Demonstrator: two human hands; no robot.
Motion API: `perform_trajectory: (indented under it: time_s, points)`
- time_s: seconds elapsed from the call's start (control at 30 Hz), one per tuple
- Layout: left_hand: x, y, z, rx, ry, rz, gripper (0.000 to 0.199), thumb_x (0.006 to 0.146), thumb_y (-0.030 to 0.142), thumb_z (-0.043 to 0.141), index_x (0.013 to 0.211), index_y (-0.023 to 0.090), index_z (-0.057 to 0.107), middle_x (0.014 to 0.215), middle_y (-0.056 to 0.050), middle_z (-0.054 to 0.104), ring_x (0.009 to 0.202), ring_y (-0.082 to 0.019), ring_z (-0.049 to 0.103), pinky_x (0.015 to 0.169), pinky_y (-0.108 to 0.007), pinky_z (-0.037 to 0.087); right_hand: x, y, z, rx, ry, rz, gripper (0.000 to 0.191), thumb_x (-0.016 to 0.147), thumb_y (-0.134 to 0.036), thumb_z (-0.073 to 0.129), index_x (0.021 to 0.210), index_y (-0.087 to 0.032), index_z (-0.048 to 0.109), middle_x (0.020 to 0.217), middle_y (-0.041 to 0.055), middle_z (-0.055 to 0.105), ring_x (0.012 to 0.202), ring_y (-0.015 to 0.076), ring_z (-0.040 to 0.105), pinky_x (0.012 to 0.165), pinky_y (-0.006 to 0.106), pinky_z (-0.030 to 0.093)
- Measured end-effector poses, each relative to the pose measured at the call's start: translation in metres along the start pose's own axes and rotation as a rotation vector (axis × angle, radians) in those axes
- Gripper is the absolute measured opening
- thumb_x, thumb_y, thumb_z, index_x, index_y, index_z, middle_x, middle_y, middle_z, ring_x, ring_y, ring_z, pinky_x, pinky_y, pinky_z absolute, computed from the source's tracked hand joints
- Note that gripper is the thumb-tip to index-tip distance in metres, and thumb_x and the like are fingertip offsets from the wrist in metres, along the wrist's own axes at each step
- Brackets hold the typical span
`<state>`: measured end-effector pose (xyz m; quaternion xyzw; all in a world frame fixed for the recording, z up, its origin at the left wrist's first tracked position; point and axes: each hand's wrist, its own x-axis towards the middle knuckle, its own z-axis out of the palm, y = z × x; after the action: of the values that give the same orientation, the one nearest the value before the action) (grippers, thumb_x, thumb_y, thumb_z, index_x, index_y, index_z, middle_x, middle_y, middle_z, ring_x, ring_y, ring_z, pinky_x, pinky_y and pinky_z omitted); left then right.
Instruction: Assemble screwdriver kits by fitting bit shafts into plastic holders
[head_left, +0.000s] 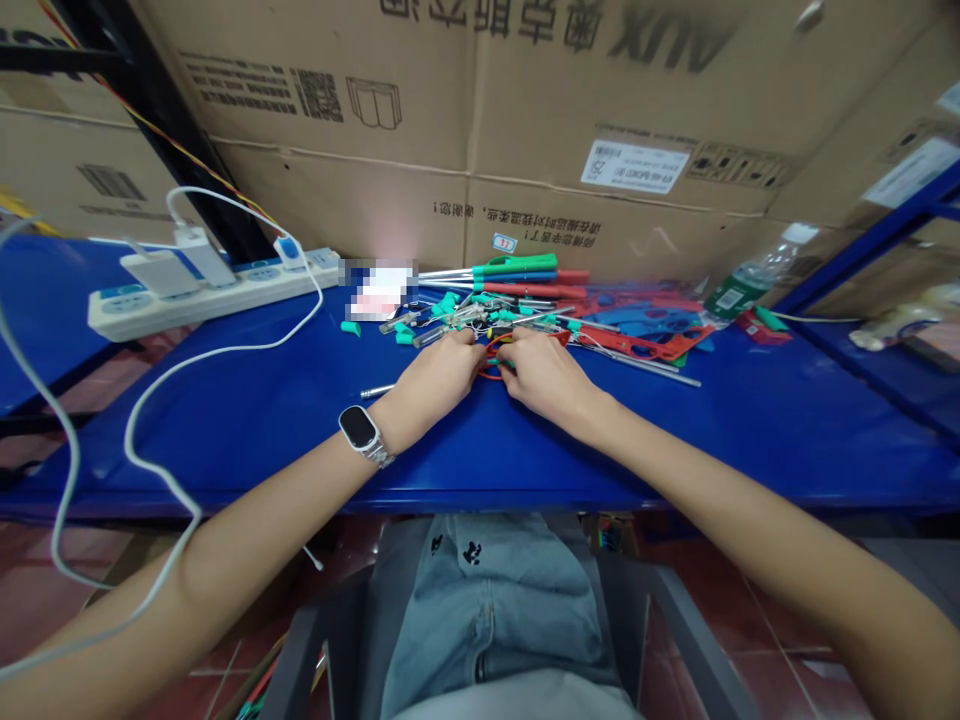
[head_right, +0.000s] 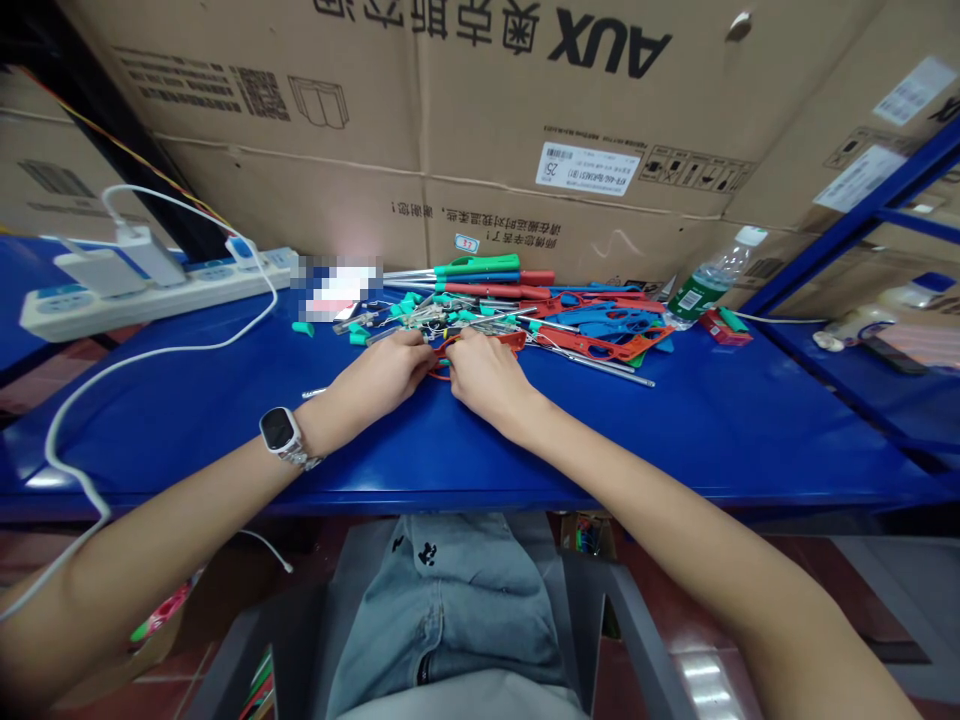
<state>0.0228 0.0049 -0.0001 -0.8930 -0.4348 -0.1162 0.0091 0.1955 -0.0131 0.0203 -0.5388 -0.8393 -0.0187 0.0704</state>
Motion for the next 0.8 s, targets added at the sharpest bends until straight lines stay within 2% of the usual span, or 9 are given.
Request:
perform_trajectory:
  time_s: [0.23,0.33,0.43,0.57,0.7,0.8]
  points:
    - [0.0,0.0,0.0,0.021,-0.017,-0.005,0.026,0.102,0.008,0.046,0.1,0.008,0.073,0.1,-0.015,0.067,0.088,-0.024,0.066,0.078,-0.035,0.052,-0.005,0.007,-0.004,0.01,-0.047,-0.042,0.029,0.101,-0.018,0.051,0.101,-0.013,0.08,0.107,0.0147,0.064,0.083,0.0217,0.061,0.077,0.036,0.047]
    - [0.001,-0.001,-0.001,0.051,-0.019,0.016,0.026,0.103,0.008,0.046,0.102,0.008,0.072,0.1,-0.015,0.066,0.087,-0.024,0.066,0.075,-0.034,0.051,-0.014,0.021,0.004,0.121,0.022,-0.106,0.031,0.102,-0.023,0.053,0.116,-0.015,0.079,0.11,0.0131,0.06,0.091,0.022,0.062,0.086,0.038,0.051]
    - [0.001,-0.004,-0.001,0.057,0.0,0.049,0.027,0.104,0.01,0.046,0.101,0.009,0.072,0.098,-0.014,0.066,0.086,-0.023,0.066,0.073,-0.033,0.051,-0.024,0.033,0.015,0.228,0.073,-0.173,0.038,0.104,-0.031,0.053,0.136,-0.02,0.071,0.114,0.0128,0.057,0.105,0.026,0.061,0.097,0.046,0.052]
    - [0.002,-0.013,0.0,0.036,0.017,0.114,0.028,0.106,0.017,0.046,0.103,0.01,0.073,0.099,-0.013,0.066,0.094,-0.025,0.066,0.081,-0.035,0.052,-0.03,0.042,0.019,0.341,0.093,-0.17,0.048,0.103,-0.03,0.052,0.149,-0.022,0.059,0.123,0.0145,0.056,0.113,0.0284,0.061,0.101,0.051,0.053]
    - [0.001,-0.022,0.0,0.027,0.046,0.157,0.031,0.107,0.02,0.043,0.108,0.011,0.073,0.101,-0.013,0.067,0.098,-0.026,0.065,0.084,-0.037,0.053,-0.026,0.053,0.01,0.339,0.155,-0.161,0.04,0.1,-0.024,0.053,0.139,-0.023,0.065,0.124,0.0133,0.061,0.113,0.0285,0.061,0.101,0.052,0.05]
    - [-0.003,-0.02,-0.002,0.028,0.103,0.24,0.029,0.106,0.023,0.047,0.115,0.014,0.074,0.108,-0.013,0.066,0.103,-0.026,0.063,0.09,-0.039,0.053,-0.022,0.059,0.004,0.206,0.112,-0.195,0.03,0.099,-0.027,0.06,0.126,-0.022,0.071,0.115,0.0117,0.066,0.114,0.0313,0.059,0.102,0.054,0.045]
